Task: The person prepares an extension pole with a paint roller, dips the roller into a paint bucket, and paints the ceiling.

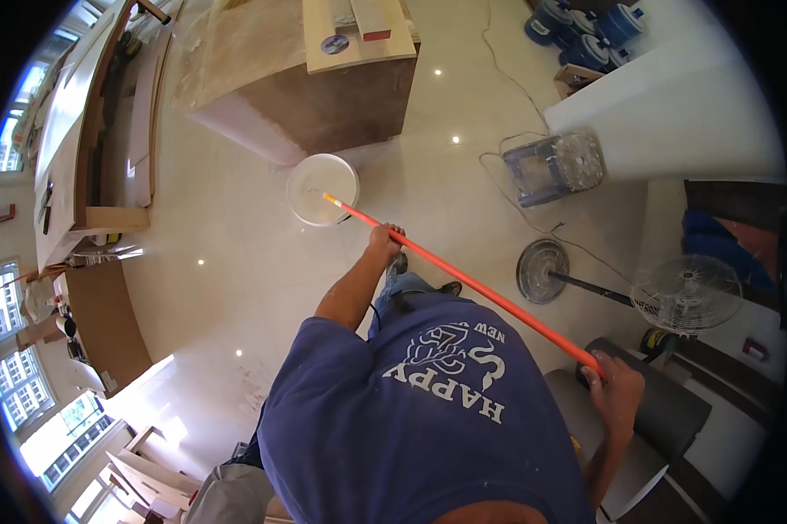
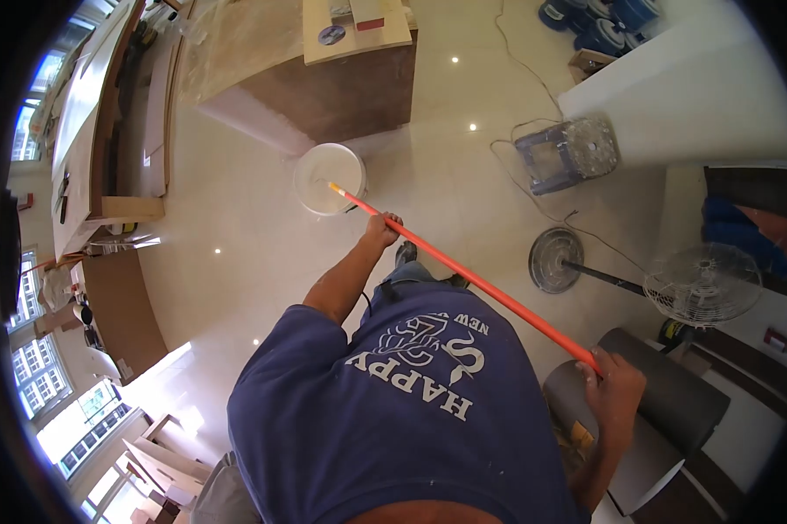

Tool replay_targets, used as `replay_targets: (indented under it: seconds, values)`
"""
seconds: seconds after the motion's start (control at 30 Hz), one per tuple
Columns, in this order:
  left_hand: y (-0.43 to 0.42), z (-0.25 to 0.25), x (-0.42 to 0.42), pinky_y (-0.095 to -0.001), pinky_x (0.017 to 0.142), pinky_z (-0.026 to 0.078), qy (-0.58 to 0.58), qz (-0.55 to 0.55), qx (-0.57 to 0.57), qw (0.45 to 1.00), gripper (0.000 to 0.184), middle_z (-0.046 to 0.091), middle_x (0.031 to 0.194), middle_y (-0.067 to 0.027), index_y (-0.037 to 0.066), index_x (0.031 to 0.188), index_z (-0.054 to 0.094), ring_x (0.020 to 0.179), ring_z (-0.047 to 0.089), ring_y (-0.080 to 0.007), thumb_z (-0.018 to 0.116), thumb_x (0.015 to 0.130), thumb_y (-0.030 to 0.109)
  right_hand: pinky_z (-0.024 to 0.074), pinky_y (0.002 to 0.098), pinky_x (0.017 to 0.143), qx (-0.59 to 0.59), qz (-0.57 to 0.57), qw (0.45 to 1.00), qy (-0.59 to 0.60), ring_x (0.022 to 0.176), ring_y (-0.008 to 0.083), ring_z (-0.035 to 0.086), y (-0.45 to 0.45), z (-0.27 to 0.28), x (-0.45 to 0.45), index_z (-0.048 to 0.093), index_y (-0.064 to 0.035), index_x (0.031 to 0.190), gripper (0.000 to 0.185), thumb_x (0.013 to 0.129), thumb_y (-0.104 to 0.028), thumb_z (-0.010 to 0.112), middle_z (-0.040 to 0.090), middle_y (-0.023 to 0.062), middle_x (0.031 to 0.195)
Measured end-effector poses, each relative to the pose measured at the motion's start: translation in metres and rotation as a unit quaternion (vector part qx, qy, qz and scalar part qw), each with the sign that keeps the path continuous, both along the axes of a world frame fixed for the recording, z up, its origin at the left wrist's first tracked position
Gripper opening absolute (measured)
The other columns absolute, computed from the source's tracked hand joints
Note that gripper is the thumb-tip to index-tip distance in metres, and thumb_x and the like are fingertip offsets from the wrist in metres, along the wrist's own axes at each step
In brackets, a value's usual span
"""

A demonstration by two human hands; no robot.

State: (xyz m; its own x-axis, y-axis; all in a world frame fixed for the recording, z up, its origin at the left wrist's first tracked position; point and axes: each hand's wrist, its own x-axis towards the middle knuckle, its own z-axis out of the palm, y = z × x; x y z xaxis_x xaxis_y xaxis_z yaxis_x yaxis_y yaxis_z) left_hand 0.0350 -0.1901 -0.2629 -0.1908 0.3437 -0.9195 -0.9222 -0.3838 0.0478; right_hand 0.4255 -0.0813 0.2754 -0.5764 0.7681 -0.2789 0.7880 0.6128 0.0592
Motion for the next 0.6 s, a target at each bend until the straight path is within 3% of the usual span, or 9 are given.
replay_targets:
  seconds: [0.17, 0.3, 0.37, 0.47, 0.6]
  values:
    - [0.004, -0.001, -0.010, -0.0370, 0.063, 0.048, 0.000, -0.025, -0.035, 0.999, 0.024, 0.041, 0.069, -0.0087, 0.006, 0.078, 0.039, 0.062, 0.043, -0.0232, 0.035, 0.101, 0.013, 0.0497, 0.0398, 0.060, 0.012, 0.083, 0.994, 0.075, 0.065, 0.0286, 0.065, -0.010, -0.029, -0.052, 0.075, -0.0132, 0.105, 0.039, 0.070, -0.027, 0.088, 0.065, 0.0070, 0.074]
    - [-0.003, -0.014, -0.008, -0.0409, 0.069, 0.053, -0.023, -0.046, 0.001, 0.999, 0.014, 0.047, 0.080, -0.0116, 0.004, 0.088, 0.042, 0.068, 0.049, -0.0266, 0.035, 0.099, 0.009, 0.0495, 0.0379, 0.058, 0.012, 0.117, 0.990, 0.078, 0.062, 0.0276, 0.064, -0.019, -0.032, -0.079, 0.075, -0.0134, 0.103, 0.038, 0.069, -0.026, 0.088, 0.066, 0.0066, 0.073]
    - [-0.006, -0.017, -0.005, -0.0423, 0.073, 0.055, -0.019, -0.084, 0.022, 0.996, 0.014, 0.050, 0.084, -0.0128, 0.003, 0.092, 0.044, 0.072, 0.053, -0.0274, 0.034, 0.100, 0.009, 0.0493, 0.0373, 0.057, 0.015, 0.116, 0.988, 0.105, 0.062, 0.0271, 0.064, -0.016, -0.023, -0.070, 0.076, -0.0132, 0.102, 0.037, 0.069, -0.026, 0.088, 0.066, 0.0065, 0.073]
    - [-0.012, 0.033, -0.005, -0.0446, 0.077, 0.056, -0.012, -0.142, 0.038, 0.989, 0.016, 0.054, 0.090, -0.0142, 0.002, 0.097, 0.046, 0.079, 0.058, -0.0289, 0.033, 0.102, 0.010, 0.0489, 0.0364, 0.056, 0.015, 0.092, 0.989, 0.119, 0.061, 0.0263, 0.064, -0.014, -0.005, -0.059, 0.076, -0.0126, 0.099, 0.035, 0.070, -0.026, 0.087, 0.066, 0.0064, 0.073]
    - [-0.017, 0.012, -0.011, -0.0472, 0.079, 0.057, 0.002, -0.126, 0.028, 0.992, 0.019, 0.056, 0.092, -0.0137, 0.002, 0.099, 0.047, 0.083, 0.061, -0.0305, 0.033, 0.104, 0.013, 0.0486, 0.0365, 0.056, 0.011, 0.107, 0.983, 0.146, 0.061, 0.0259, 0.063, -0.020, -0.013, -0.073, 0.076, -0.0124, 0.099, 0.034, 0.070, -0.024, 0.087, 0.067, 0.0062, 0.073]
